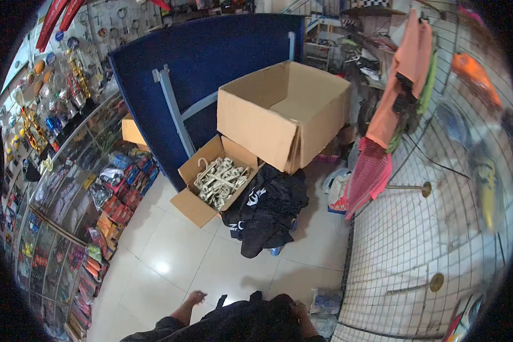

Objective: Cleaning sports shoes and shorts with a feather duster and hanging them on display.

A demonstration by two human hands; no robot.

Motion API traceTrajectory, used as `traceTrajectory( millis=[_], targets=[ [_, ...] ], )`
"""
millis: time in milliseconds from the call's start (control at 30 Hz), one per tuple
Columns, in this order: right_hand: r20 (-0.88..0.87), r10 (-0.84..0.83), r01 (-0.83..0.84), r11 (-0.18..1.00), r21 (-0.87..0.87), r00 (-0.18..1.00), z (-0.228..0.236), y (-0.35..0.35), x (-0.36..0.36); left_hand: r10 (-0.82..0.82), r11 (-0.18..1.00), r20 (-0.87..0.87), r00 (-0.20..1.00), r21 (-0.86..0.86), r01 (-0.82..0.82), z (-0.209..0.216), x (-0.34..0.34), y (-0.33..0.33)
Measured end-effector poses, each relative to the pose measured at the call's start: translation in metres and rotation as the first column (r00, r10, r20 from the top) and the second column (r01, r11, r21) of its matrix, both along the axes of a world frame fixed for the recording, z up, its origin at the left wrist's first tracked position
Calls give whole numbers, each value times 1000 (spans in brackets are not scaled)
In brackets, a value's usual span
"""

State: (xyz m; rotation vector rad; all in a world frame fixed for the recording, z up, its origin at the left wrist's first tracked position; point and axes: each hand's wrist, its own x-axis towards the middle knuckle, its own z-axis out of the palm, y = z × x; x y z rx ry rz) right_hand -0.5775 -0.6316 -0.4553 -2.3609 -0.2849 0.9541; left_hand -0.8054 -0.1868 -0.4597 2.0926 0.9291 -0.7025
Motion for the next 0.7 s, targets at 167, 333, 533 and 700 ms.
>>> traceTrajectory(
  millis=[167, 333, 533, 700],
  targets=[
    [482, 408, -463, 886, -4, 776, -35, 18, 74, 311, 936, 181, 933, -230, -267, 31, 113, 5],
    [-306, -132, 111, 990, -84, 943, -6, 53, 156, 651, 751, 244, 719, -341, -565, 48, 184, -4],
    [-395, -44, 184, 927, 326, 918, 55, 149, 283, 795, 557, 491, 356, -359, -748, 77, 233, 14],
    [-600, 389, -173, 906, 386, 699, 205, 292, 364, 738, 556, 607, 296, -296, -777, 121, 274, 61]
  ],
)
